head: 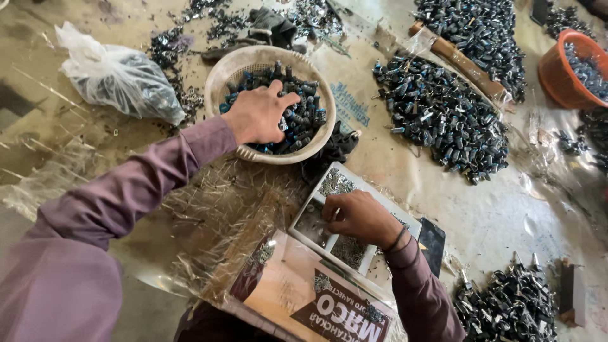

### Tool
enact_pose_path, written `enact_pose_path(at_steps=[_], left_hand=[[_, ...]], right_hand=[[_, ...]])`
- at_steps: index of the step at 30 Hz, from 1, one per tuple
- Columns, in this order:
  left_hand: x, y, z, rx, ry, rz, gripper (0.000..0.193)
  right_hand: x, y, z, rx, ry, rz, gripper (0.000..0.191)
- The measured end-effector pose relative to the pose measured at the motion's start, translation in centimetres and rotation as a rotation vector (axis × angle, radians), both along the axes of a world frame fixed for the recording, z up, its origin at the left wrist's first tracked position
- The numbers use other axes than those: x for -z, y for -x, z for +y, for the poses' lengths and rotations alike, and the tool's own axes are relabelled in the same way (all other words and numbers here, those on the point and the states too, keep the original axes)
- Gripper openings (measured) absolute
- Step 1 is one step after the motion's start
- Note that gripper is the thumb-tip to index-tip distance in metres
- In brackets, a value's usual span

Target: The person picks small metal fitting parts from a compartment box and from piles on the table, fits the components together by hand, and places the finished assemblies into a plastic basket, repeating the assembly cycle.

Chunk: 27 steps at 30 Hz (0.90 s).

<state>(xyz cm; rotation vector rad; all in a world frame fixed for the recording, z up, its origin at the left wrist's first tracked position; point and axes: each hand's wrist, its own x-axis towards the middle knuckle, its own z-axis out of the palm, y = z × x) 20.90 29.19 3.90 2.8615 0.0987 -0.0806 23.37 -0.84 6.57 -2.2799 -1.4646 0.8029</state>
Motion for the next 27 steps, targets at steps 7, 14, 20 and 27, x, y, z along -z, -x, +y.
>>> enact_pose_path(at_steps=[7,14,20,27], left_hand=[[0.4,-0.2,0.0,0.003,0.016,-0.012,0.086],[0.7,0.0,0.0,0.023,0.012,-0.081,0.086],[0.7,-0.4,0.1,-0.018,-0.023,-0.04,0.088],[1.5,-0.7,0.5,-0.027,-0.02,-0.076,0.079]], right_hand=[[-0.7,-1.3,-0.3,-0.095,0.014,0.187,0.022],[-4.0,-6.8,1.4,0.114,-0.11,-0.197,0.013],[-6.8,-5.1,3.2,0.436,-0.932,-0.076,0.035],[-6.6,2.9,-2.9,0.237,-0.862,-0.095,0.033]])
